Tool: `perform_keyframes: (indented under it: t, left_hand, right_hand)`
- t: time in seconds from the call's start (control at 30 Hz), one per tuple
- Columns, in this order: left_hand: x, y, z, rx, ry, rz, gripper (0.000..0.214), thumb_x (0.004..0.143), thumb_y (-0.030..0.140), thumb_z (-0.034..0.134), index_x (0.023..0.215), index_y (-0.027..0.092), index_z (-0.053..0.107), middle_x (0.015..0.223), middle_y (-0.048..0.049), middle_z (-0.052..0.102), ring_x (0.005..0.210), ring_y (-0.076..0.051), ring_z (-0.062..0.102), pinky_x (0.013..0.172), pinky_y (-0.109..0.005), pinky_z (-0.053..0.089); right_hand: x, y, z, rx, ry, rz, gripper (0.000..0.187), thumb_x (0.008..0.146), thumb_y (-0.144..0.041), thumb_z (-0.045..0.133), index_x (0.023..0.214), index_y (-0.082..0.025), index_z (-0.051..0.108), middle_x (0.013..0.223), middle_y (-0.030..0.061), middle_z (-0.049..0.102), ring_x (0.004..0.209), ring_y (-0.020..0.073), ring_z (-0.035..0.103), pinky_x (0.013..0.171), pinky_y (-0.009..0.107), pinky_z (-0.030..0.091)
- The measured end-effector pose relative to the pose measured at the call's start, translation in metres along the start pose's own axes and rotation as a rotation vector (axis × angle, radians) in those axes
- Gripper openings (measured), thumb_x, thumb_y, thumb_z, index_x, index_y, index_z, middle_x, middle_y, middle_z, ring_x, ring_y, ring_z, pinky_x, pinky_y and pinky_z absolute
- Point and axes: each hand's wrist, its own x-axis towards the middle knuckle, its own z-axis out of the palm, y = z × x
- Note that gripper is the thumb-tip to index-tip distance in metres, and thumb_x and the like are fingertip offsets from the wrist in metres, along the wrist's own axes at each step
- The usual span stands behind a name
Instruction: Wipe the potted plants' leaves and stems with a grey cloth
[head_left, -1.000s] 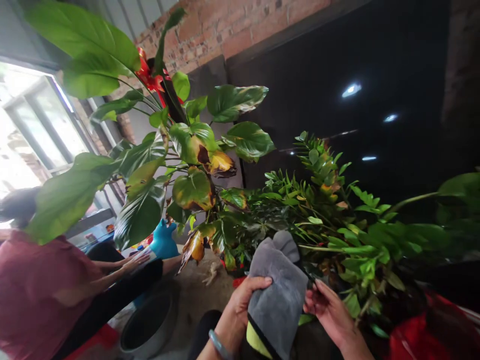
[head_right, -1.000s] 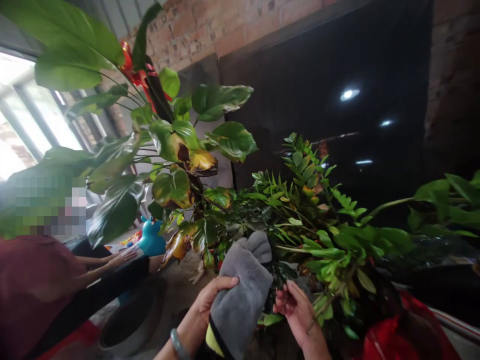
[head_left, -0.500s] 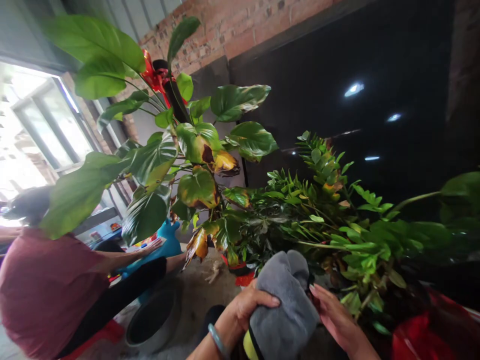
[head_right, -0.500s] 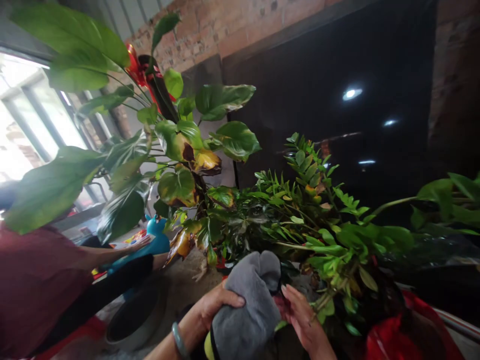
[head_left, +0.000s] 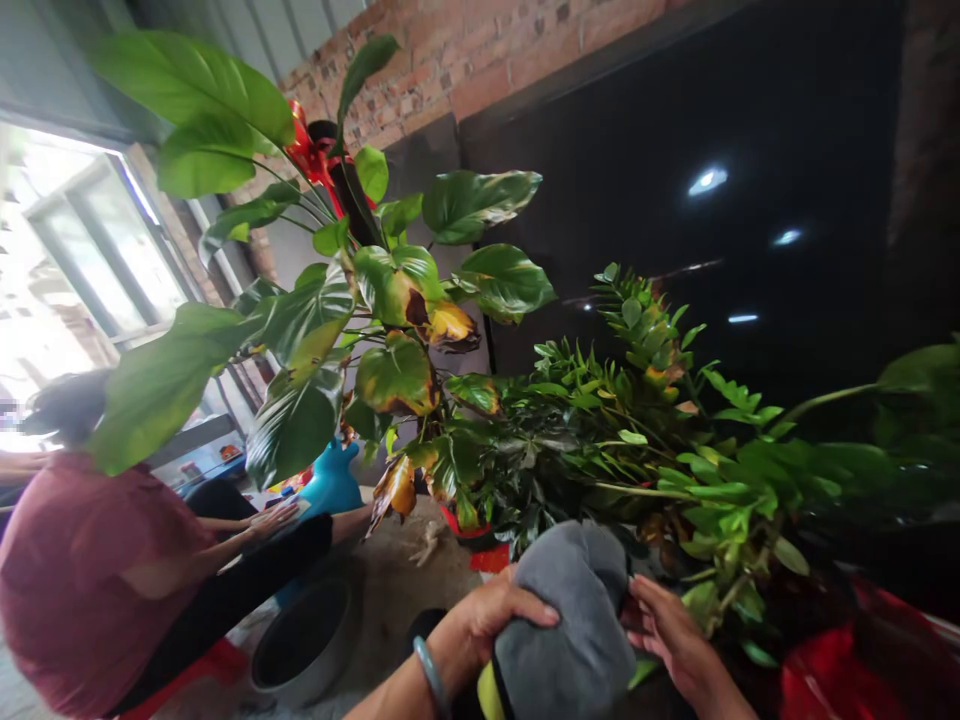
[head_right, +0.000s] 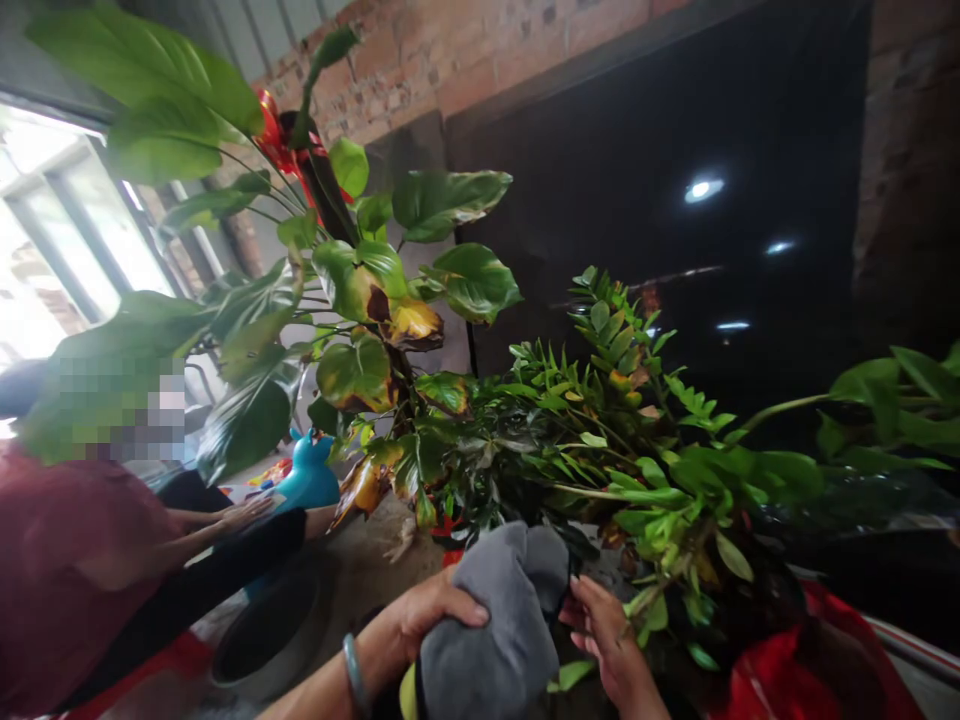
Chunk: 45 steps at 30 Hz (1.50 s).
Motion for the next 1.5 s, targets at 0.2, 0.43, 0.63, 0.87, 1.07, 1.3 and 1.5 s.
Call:
perform_keyframes:
  t: [0.2, 0.43, 0.63, 0.87, 1.07, 1.3, 1.5]
  left_hand:
    - [-0.003, 0.064, 0.003, -0.161, 0.093, 0.289, 0.036, 0.046, 0.016, 0.075, 0.081, 0.011, 0.070, 0.078, -0.0079, 0.074, 0.082, -0.028, 0.068, 0.082, -0.035, 0.050]
    - [0.003, 0.004, -0.007, 0.001, 0.090, -0.027, 0.038, 0.042, 0.009, 0.071, 0.080, 0.009, 0.071, 0.069, -0.0074, 0.073, 0.068, -0.023, 0.067, 0.070, -0.032, 0.051]
    - [-0.013, 0.056, -0.011, -0.156, 0.055, 0.255, 0.039, 0.045, 0.013, 0.077, 0.083, 0.010, 0.071, 0.078, -0.0073, 0.074, 0.082, -0.027, 0.068, 0.083, -0.034, 0.050]
    - [0.010, 0.017, -0.025, -0.128, 0.114, 0.033, 0.031, 0.052, 0.010, 0.071, 0.083, 0.009, 0.071, 0.067, -0.0070, 0.072, 0.066, -0.023, 0.068, 0.075, -0.034, 0.050]
    - [-0.003, 0.021, -0.021, -0.144, 0.006, 0.069, 0.036, 0.050, 0.009, 0.072, 0.087, 0.009, 0.071, 0.076, -0.0086, 0.074, 0.081, -0.027, 0.069, 0.083, -0.036, 0.049]
    - [0.005, 0.050, -0.022, -0.218, 0.117, 0.196, 0.026, 0.053, 0.012, 0.071, 0.079, 0.011, 0.070, 0.067, -0.0061, 0.073, 0.067, -0.023, 0.069, 0.075, -0.032, 0.052]
    - [0.002, 0.001, -0.025, -0.056, 0.082, -0.024, 0.039, 0.047, 0.005, 0.070, 0.086, 0.009, 0.071, 0.074, -0.0080, 0.074, 0.075, -0.025, 0.069, 0.075, -0.034, 0.050]
  right_hand:
    - [-0.006, -0.010, 0.013, 0.045, -0.079, -0.013, 0.037, 0.040, -0.039, 0.083, 0.064, -0.015, 0.069, 0.059, 0.0086, 0.070, 0.053, 0.0204, 0.065, 0.049, 0.028, 0.046]
    - [-0.009, -0.010, 0.013, 0.089, -0.095, -0.018, 0.043, 0.034, -0.044, 0.085, 0.059, -0.015, 0.066, 0.053, 0.0067, 0.067, 0.045, 0.0177, 0.061, 0.043, 0.027, 0.045]
    - [-0.006, -0.009, 0.014, 0.048, -0.051, -0.011, 0.042, 0.032, -0.043, 0.085, 0.061, -0.017, 0.068, 0.057, 0.0059, 0.070, 0.048, 0.0177, 0.062, 0.043, 0.026, 0.047]
    - [-0.001, -0.005, 0.014, 0.046, -0.046, -0.011, 0.037, 0.037, -0.041, 0.084, 0.061, -0.018, 0.066, 0.054, 0.0037, 0.068, 0.046, 0.0171, 0.062, 0.041, 0.026, 0.046]
    - [0.000, -0.006, 0.013, 0.035, -0.060, -0.013, 0.042, 0.034, -0.043, 0.085, 0.060, -0.016, 0.067, 0.052, 0.0043, 0.067, 0.046, 0.0164, 0.061, 0.041, 0.025, 0.046]
    - [-0.004, -0.013, 0.023, 0.047, -0.071, -0.027, 0.044, 0.028, -0.045, 0.087, 0.057, -0.018, 0.067, 0.056, 0.0043, 0.069, 0.047, 0.0159, 0.061, 0.042, 0.025, 0.048]
    - [-0.001, -0.008, 0.017, 0.012, -0.033, 0.029, 0.038, 0.032, -0.041, 0.085, 0.055, -0.018, 0.065, 0.052, 0.0034, 0.068, 0.043, 0.0153, 0.059, 0.038, 0.024, 0.045]
